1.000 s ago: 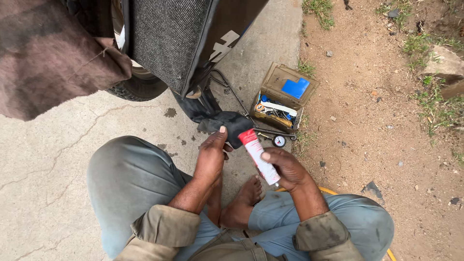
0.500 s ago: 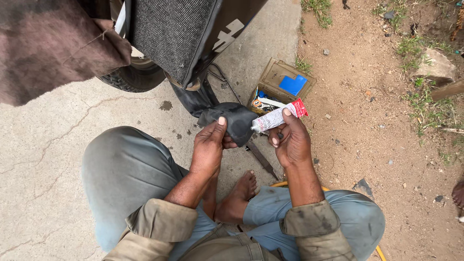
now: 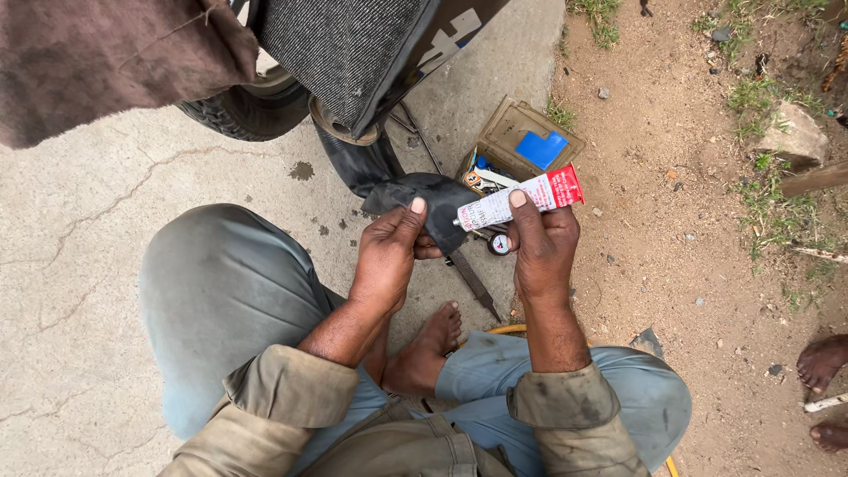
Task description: The person applies adhesive from a tube to a hole in a black rubber inner tube, then spreads the adhesive around the hole before applying a small blue patch.
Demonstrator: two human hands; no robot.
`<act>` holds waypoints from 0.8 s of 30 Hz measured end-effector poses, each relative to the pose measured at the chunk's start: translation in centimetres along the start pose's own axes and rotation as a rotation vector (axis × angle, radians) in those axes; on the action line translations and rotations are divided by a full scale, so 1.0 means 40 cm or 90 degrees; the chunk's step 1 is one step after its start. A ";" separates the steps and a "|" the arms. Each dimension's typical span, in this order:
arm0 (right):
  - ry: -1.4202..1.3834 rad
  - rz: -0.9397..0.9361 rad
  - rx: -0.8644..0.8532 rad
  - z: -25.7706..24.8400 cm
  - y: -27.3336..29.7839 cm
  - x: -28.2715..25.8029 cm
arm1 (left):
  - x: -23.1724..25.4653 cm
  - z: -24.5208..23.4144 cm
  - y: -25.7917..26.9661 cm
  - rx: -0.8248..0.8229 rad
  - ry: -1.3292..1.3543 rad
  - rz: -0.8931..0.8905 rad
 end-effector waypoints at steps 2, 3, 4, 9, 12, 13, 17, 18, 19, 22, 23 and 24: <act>0.019 -0.029 -0.006 -0.001 0.001 -0.003 | 0.001 0.005 0.002 -0.007 0.007 -0.010; 0.046 -0.038 -0.002 -0.001 0.001 -0.006 | 0.003 0.007 0.003 -0.013 0.007 -0.016; 0.073 -0.047 0.001 -0.001 0.001 -0.008 | 0.004 0.009 0.005 -0.019 0.008 -0.023; 0.115 -0.067 0.003 0.008 -0.001 -0.018 | 0.009 0.009 0.005 -0.025 0.000 -0.025; 0.123 -0.086 0.004 0.008 0.000 -0.021 | 0.002 0.007 0.004 -0.018 -0.004 -0.019; 0.143 -0.104 0.000 0.010 -0.001 -0.023 | 0.001 0.007 0.003 -0.015 -0.008 -0.021; 0.152 -0.111 0.011 0.011 0.000 -0.031 | -0.003 0.006 -0.001 -0.010 -0.014 -0.021; 0.170 -0.120 0.009 0.011 0.001 -0.032 | -0.006 0.004 0.001 -0.005 -0.017 -0.028; 0.187 -0.130 0.009 0.011 0.000 -0.035 | -0.007 0.005 0.001 -0.001 -0.020 -0.034; 0.158 -0.133 0.003 0.015 0.000 -0.038 | -0.004 0.006 0.001 -0.001 -0.033 -0.039; 0.135 -0.128 -0.001 0.017 0.001 -0.038 | -0.003 0.005 0.002 -0.001 -0.037 -0.038; 0.133 -0.121 -0.004 0.016 0.002 -0.040 | -0.003 0.007 0.002 -0.002 -0.032 -0.037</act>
Point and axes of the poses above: each hand's wrist, its own y-axis away from the middle knuckle, its own z-axis out of the palm, x = y × z, the point moved 2 cm from there along -y, towards the middle knuckle, and after that the axes turned 15 degrees about x, right-handed, at the moved point
